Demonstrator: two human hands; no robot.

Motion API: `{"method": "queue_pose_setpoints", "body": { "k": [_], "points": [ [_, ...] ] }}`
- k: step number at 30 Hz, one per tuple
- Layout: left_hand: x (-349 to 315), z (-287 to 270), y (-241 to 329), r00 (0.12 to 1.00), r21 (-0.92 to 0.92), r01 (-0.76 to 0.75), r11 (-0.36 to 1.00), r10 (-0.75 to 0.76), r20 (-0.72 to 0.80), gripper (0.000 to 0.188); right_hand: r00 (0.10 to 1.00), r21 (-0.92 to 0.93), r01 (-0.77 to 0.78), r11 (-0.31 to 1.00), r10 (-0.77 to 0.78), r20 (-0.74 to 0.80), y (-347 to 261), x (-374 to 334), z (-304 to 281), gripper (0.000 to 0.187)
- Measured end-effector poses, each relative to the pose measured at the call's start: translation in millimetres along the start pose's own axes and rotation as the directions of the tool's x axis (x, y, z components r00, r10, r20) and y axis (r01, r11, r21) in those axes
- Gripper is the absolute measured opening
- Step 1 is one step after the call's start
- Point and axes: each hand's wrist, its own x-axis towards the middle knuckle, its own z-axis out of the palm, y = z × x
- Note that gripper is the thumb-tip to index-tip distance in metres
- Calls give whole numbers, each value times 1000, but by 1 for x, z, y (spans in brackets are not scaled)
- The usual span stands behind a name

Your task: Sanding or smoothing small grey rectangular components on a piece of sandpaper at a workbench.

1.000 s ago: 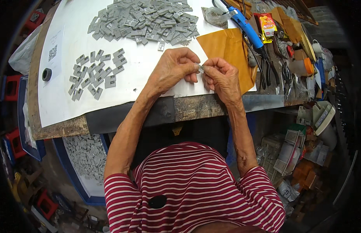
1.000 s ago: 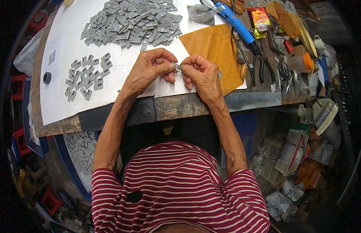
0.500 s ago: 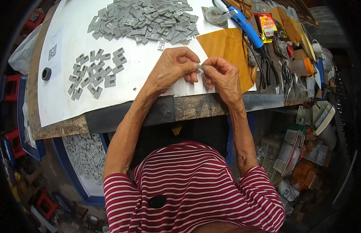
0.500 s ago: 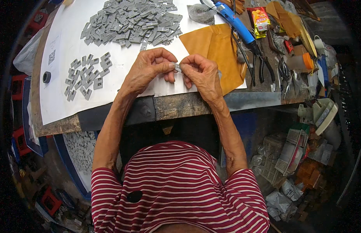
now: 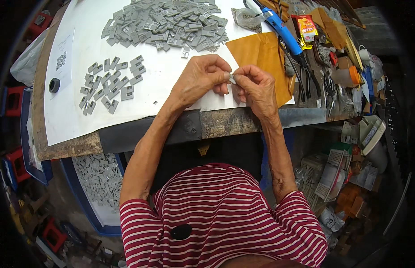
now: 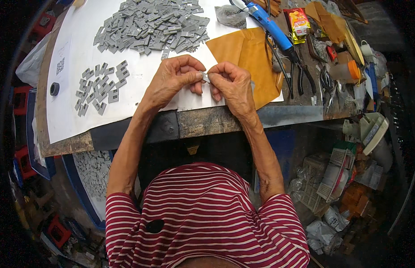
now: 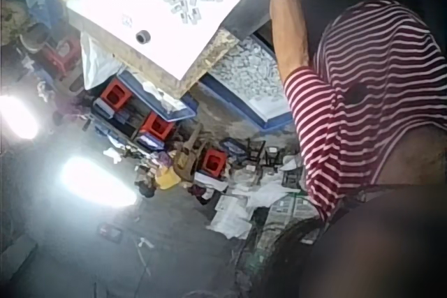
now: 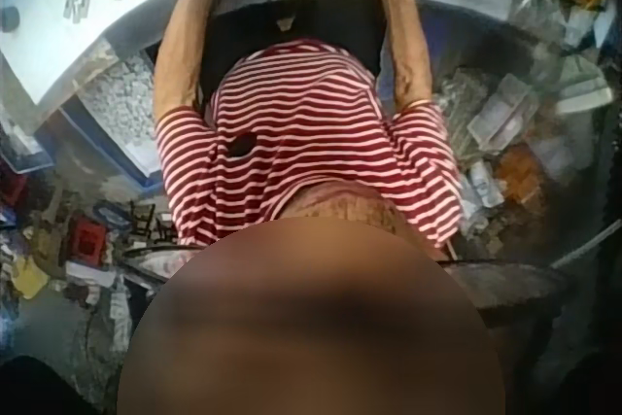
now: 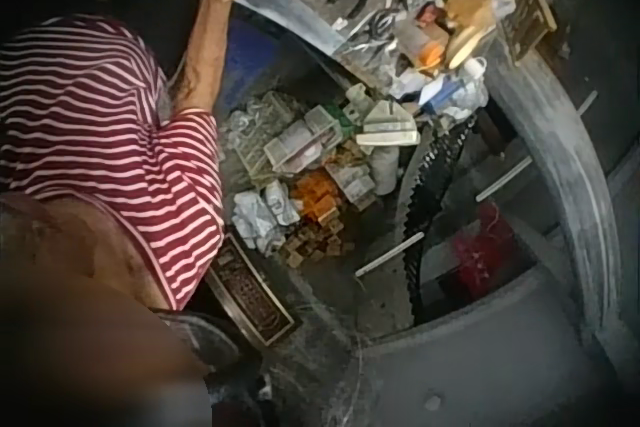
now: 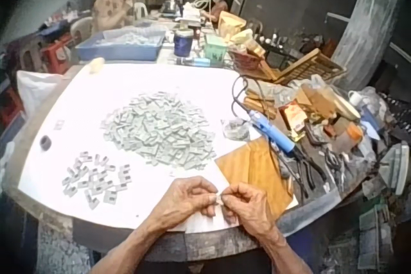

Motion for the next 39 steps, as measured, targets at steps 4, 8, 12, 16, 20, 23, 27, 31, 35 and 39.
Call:
{"method": "queue_pose_setpoints", "body": {
  "k": [4,8,12,16,20,23,27,31,35,39],
  "points": [
    [1,3,-1,999,118,-24,993,27,-21,14,999,38,-10,999,11,-34,2,1,-3,6],
    [0,8,-4,994,217,-88,972,99,-41,15,999,17,0,1000,1,-36,0,1,-5,6],
    [-1,10,1,989,369,-132,920,149,-17,16,999,12,9,1000,-8,-46,-1,1,-8,7],
    [-1,12,4,987,399,-139,906,161,-23,16,1000,129,11,992,-9,-16,-1,1,-12,11],
    [-2,11,5,997,394,-58,917,75,-29,18,1000,166,3,986,-3,2,1,0,-14,13],
    [-1,10,5,997,427,-60,902,79,-26,17,1000,169,17,985,-18,1,3,0,-16,14],
    [0,8,2,995,442,-83,893,102,-19,18,999,150,35,988,-33,-21,4,1,-17,15],
    [0,6,2,990,458,-111,882,139,-28,18,998,123,59,991,-54,-41,4,1,-17,15],
    [-2,0,0,979,508,-155,847,199,-34,17,996,54,52,997,-47,-80,2,-1,-14,14],
    [-3,-2,4,954,638,-225,737,301,-12,18,985,-91,81,993,-94,-144,-4,-8,-18,13]
  ]
}}
